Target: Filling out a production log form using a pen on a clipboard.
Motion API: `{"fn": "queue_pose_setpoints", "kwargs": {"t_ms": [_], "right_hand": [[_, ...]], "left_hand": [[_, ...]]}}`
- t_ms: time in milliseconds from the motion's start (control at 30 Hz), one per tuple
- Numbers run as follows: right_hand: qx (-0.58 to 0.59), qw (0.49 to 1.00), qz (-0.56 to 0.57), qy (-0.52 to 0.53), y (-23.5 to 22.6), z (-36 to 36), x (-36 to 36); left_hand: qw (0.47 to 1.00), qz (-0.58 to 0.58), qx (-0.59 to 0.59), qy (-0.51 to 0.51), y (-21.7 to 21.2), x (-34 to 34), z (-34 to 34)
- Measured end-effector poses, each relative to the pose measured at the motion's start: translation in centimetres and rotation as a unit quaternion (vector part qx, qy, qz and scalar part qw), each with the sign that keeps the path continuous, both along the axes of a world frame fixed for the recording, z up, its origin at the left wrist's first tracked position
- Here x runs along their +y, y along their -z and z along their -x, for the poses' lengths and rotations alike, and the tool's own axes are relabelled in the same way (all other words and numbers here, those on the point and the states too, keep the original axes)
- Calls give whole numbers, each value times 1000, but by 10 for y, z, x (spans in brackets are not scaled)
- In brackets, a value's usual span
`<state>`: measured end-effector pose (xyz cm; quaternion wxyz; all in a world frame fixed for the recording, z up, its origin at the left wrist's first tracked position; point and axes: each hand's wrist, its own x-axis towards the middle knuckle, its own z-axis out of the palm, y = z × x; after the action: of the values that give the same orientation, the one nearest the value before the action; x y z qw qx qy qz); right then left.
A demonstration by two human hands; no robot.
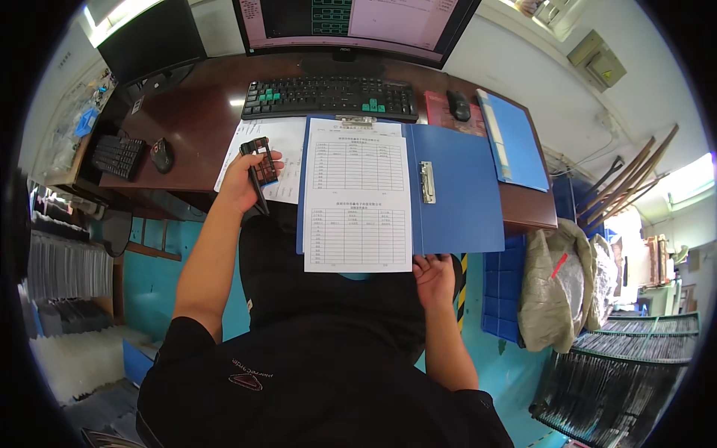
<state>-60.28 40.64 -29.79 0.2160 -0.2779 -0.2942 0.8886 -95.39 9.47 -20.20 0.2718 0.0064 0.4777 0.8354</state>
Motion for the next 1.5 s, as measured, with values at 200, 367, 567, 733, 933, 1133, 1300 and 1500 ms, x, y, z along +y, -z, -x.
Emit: {"fn": "queue_pose_setpoints", "kwargs": {"t_ms": [200,367,567,733,933,1133,1300,1500], "right_hand": [[-115,973,-192,66,-49,23,-17],[-138,930,-331,84,-64,31,-5],[-188,939,-280,67,-54,38,50],[-267,946,-166,-81,-69,33,54],[-264,913,-198,-239,-66,32,5],[-240,925,-224,-193,-57,30,-10],[-264,918,-267,-129,-55,21,-7],[-261,914,-280,-136,-62,15,-3]], "left_hand": [[999,17,-36,2,8,-27,13],[996,73,-40,-36,21,-35,21],[996,52,-59,-50,17,-33,22],[996,6,-85,-32,11,-23,34],[996,63,-43,-43,4,0,61],[979,199,-2,-42,5,0,87],[952,287,70,-75,8,-3,99],[925,347,129,-80,13,-4,122]]}}
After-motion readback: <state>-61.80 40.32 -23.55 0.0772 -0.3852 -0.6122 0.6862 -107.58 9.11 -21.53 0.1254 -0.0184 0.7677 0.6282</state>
